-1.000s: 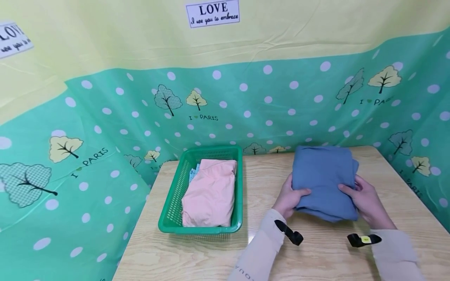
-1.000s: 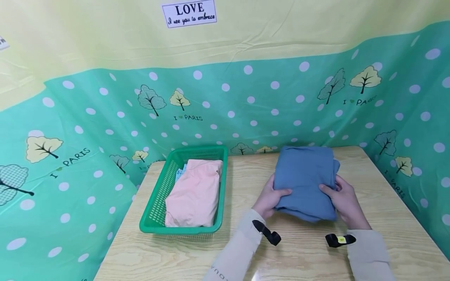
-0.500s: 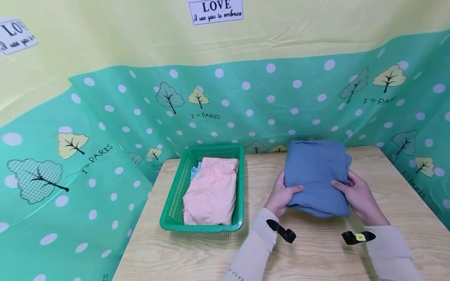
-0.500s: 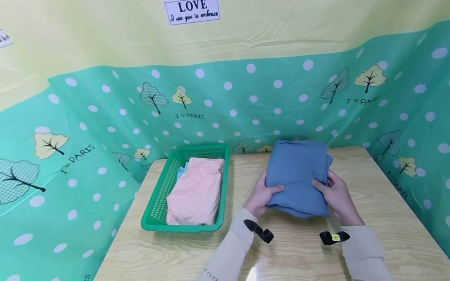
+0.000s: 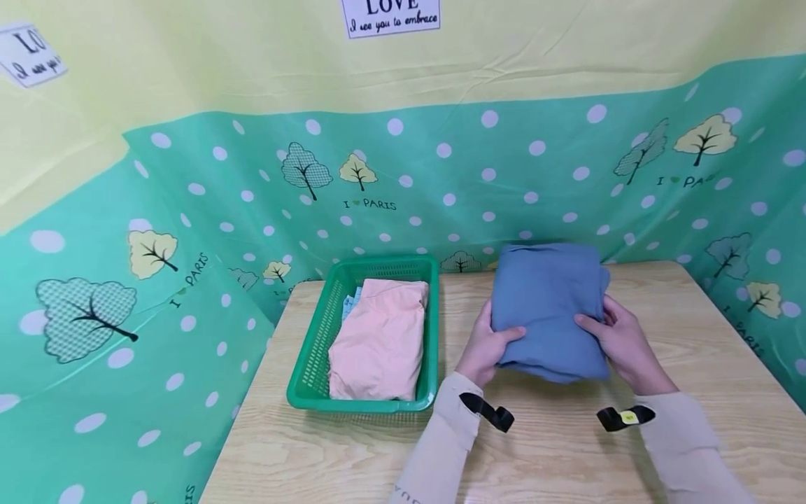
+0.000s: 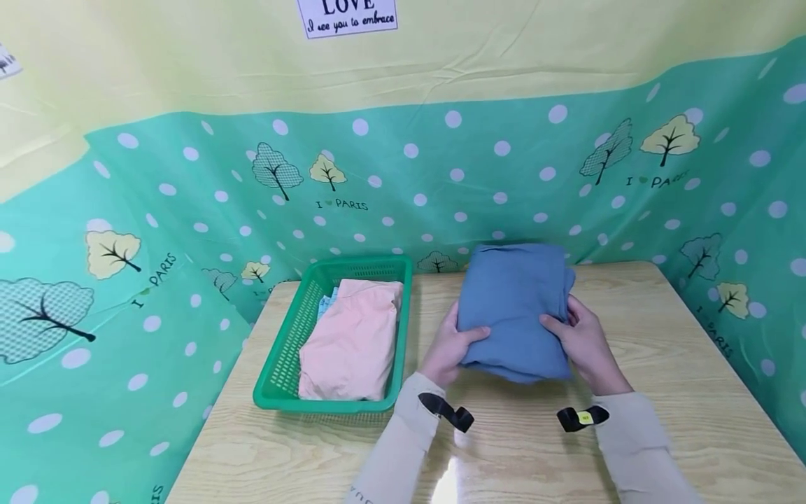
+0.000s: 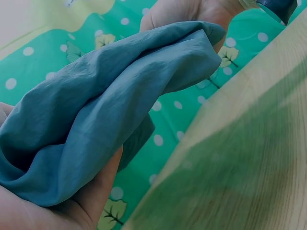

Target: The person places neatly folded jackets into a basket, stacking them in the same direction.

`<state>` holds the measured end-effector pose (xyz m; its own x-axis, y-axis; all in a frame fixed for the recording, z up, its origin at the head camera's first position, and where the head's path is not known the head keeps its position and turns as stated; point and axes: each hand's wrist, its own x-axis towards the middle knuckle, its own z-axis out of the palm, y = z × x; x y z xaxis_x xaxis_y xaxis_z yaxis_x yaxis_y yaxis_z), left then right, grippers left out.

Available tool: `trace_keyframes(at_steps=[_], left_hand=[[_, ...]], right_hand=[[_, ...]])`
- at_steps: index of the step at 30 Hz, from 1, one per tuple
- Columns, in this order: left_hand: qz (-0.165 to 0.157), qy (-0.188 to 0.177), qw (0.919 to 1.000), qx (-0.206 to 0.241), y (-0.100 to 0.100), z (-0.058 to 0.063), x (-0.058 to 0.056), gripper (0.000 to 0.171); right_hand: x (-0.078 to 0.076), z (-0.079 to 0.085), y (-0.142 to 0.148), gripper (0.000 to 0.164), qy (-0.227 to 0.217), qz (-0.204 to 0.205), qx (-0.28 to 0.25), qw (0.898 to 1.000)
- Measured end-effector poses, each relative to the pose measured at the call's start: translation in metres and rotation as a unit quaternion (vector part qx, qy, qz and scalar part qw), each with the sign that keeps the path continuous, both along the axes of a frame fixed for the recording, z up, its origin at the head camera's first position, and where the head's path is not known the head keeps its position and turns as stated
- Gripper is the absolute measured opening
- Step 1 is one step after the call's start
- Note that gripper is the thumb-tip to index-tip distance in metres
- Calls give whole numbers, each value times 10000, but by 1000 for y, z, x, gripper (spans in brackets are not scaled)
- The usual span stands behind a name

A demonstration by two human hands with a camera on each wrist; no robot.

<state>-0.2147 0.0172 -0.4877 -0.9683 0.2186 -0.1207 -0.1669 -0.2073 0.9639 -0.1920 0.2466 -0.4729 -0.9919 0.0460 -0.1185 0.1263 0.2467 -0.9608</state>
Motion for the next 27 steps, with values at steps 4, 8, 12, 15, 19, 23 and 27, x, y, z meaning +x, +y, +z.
trace_keyframes(at_steps=[4,8,12,15,19,23,27], left_hand=[[97,-112,9999,-39,-8,2,0,79],[158,-162,9997,18,-15,6,3,82],[192,-146,9997,97,-20,13,6,84],[221,-95,9996,112,-22,17,8,84],[228,-52,9995,196,-26,23,10,86],[206,-78,9990,387,-32,30,12,88],[189,-18,9989,428,-39,37,11,88]], right_hand=[[-3,1,-7,80,29,94,-72,9999],[-6,2,-12,81,45,182,-203,9996],[-7,5,-17,80,75,237,-250,9994],[-7,8,-19,80,102,258,-297,9992],[-8,14,-23,81,116,300,-419,9986],[-10,19,-27,81,167,378,-516,9978],[-11,24,-33,80,291,454,-540,9971]])
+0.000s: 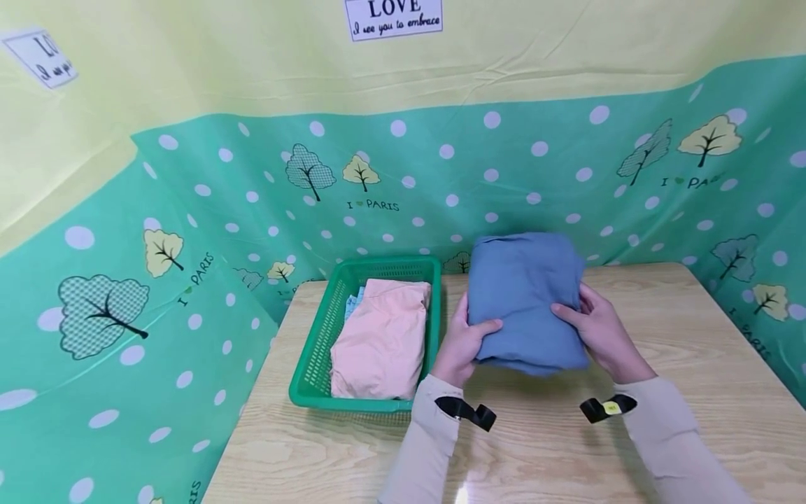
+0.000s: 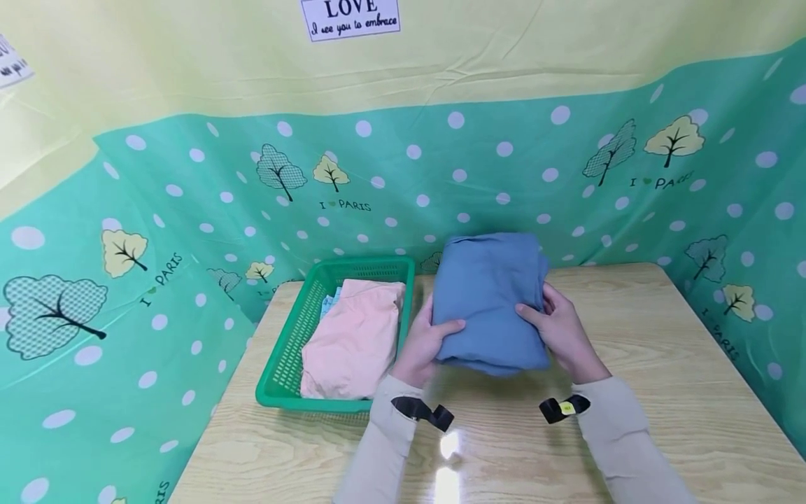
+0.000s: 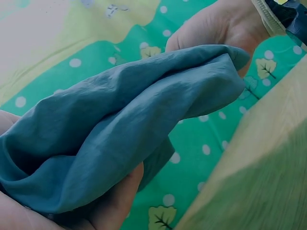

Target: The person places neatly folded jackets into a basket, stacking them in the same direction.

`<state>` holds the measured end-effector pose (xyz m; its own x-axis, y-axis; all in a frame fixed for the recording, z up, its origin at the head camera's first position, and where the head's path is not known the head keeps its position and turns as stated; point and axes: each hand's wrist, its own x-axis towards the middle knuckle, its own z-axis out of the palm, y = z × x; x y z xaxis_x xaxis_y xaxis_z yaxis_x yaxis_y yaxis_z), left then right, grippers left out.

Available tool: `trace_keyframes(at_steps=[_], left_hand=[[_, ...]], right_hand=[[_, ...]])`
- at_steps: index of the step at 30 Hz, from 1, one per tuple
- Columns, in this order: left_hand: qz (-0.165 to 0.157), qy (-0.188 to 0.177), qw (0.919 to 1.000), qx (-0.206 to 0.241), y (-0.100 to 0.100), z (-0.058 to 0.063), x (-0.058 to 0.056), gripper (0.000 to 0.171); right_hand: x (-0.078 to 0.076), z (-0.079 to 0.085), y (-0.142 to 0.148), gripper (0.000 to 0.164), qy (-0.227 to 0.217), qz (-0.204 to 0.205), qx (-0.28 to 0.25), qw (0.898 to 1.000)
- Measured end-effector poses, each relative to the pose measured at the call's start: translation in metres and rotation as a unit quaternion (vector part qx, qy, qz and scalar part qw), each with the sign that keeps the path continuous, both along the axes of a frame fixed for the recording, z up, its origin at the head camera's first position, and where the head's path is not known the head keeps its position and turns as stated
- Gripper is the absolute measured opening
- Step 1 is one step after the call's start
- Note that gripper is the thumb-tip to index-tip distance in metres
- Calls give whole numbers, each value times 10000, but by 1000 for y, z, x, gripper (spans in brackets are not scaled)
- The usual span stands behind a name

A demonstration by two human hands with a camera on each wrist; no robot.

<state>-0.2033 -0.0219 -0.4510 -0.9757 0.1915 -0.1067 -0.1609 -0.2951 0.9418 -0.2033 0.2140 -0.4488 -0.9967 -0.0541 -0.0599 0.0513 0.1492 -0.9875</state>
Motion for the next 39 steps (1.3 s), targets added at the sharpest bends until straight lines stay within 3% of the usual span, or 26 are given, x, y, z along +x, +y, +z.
trace_keyframes(at_steps=[22,33,39], left_hand=[[-187,107,9997,-103,-54,17,-6,85],[-292,-108,9992,-265,-86,23,-6,82],[-346,-321,9988,-146,-102,21,-7,82]], right_hand=[[-16,9,-47,73,171,164,-488,9985],[-21,6,-75,69,249,251,-822,9960],[-25,1,-87,69,281,329,-792,9959]])
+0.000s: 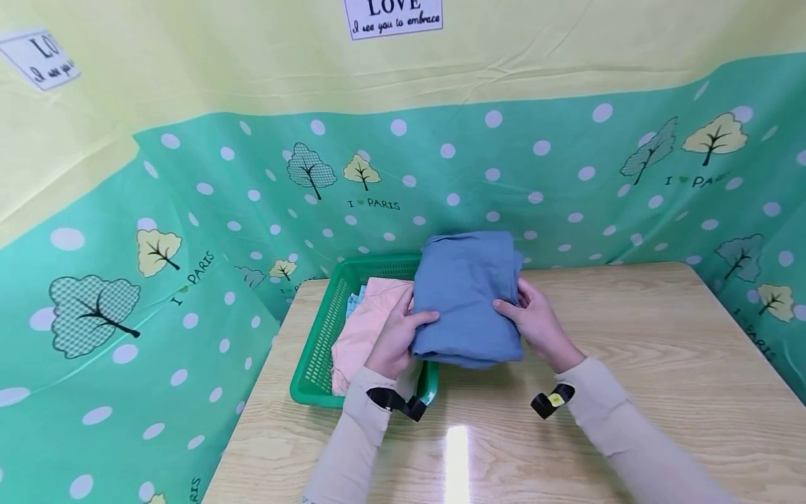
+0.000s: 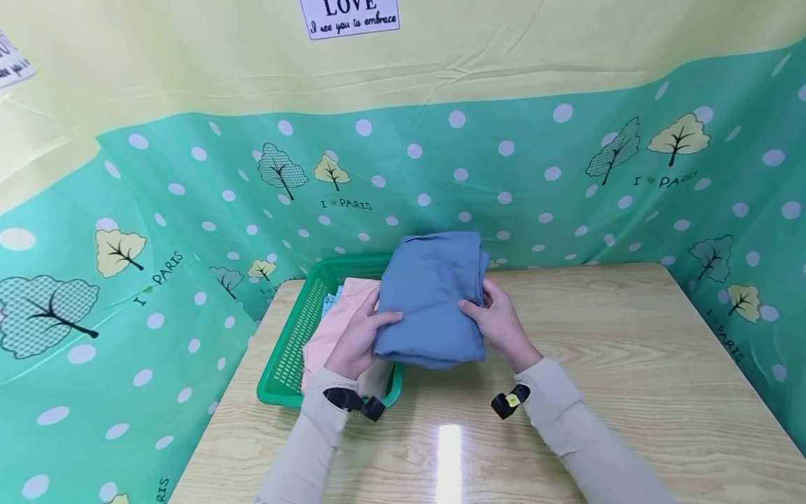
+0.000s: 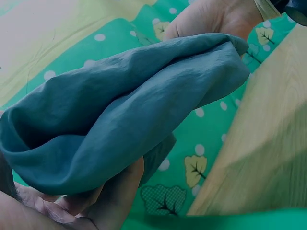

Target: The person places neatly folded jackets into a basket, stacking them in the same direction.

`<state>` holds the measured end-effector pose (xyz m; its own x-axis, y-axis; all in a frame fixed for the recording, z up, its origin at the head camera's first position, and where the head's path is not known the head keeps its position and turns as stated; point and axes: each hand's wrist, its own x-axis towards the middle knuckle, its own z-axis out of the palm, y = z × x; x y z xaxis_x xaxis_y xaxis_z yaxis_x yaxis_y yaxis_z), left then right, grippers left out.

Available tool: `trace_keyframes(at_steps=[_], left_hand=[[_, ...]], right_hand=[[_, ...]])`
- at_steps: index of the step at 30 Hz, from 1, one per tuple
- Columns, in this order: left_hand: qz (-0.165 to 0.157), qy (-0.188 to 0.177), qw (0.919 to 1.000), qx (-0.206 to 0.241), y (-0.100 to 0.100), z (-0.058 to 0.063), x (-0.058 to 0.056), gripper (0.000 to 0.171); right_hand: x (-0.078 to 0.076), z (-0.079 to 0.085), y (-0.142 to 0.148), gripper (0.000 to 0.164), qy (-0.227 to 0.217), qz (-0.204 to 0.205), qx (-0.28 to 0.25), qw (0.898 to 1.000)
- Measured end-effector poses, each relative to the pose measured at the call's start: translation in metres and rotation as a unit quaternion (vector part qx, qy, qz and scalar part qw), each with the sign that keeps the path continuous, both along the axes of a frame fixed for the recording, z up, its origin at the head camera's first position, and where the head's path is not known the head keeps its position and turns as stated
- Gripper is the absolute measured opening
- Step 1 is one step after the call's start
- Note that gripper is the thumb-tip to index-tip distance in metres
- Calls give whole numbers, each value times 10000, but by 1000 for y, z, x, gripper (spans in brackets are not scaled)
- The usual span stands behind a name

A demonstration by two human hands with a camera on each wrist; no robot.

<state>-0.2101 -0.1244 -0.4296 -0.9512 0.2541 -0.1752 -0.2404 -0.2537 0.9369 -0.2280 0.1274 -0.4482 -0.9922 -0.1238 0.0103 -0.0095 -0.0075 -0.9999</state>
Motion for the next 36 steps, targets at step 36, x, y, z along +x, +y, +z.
trace_keyframes(at_steps=[36], left_hand=[[126,-190,9977,-632,-82,7,3,85]], right_hand=[[-4,-8,-78,57,100,262,-144,9995]])
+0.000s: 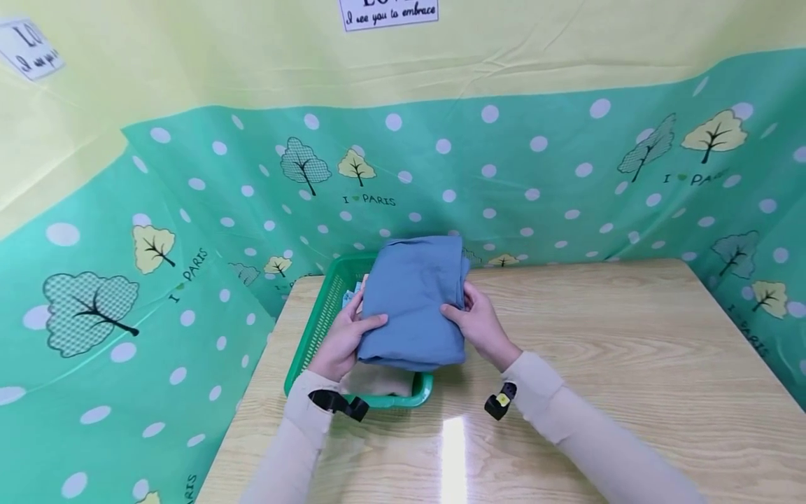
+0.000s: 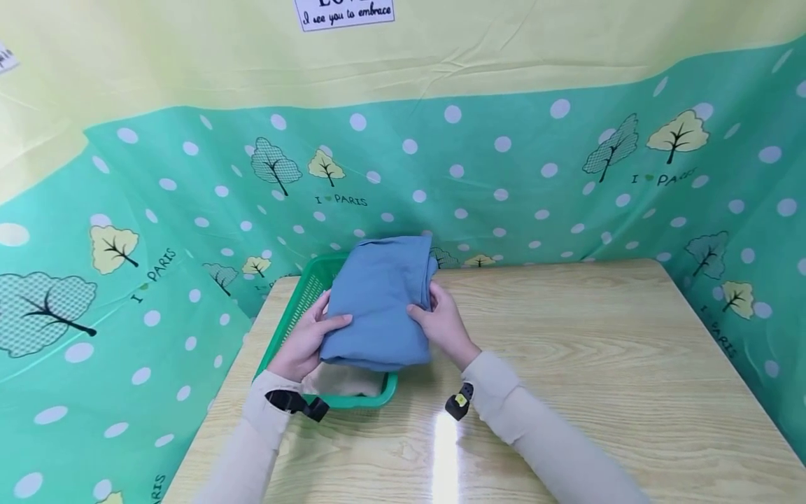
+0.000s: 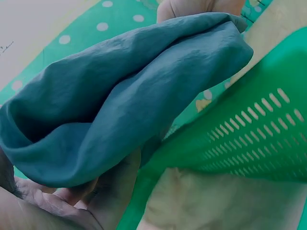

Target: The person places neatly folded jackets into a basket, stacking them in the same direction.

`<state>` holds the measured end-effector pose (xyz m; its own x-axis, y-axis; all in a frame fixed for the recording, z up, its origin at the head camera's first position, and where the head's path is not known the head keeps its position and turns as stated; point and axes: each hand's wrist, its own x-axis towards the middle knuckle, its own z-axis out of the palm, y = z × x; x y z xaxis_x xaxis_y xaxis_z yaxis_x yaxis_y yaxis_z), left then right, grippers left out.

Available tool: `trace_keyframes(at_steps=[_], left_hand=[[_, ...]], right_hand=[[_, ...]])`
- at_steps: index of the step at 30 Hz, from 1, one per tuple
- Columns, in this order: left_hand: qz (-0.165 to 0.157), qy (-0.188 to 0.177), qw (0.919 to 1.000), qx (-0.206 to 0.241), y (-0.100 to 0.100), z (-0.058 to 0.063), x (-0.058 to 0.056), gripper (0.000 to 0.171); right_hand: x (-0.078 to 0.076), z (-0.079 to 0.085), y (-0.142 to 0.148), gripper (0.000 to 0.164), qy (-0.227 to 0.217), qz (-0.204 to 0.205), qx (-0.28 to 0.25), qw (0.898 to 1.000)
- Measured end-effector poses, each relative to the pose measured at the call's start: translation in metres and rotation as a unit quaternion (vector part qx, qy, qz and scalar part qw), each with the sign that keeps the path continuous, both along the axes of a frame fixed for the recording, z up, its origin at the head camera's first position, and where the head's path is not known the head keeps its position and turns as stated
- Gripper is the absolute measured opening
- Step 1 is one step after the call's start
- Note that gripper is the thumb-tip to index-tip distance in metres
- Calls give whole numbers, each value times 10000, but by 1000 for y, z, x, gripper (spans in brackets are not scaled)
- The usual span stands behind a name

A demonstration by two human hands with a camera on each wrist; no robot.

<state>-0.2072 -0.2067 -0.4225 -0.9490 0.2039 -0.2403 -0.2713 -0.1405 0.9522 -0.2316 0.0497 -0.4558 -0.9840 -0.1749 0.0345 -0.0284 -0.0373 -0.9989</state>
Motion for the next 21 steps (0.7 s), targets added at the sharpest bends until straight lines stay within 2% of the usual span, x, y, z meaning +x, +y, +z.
trace_keyframes(at_steps=[6,12,21], left_hand=[[-31,100,9999,22,-15,-2,1,90],[-77,154,9998,-47,-27,-2,3,88],[-138,-54,9998,-138,-38,-8,0,88]], right_hand=[[-1,0,-13,58,77,105,62,9999],[-4,-2,-25,58,-56,209,23,9998],[-8,-5,-37,57,-328,217,387,9985]])
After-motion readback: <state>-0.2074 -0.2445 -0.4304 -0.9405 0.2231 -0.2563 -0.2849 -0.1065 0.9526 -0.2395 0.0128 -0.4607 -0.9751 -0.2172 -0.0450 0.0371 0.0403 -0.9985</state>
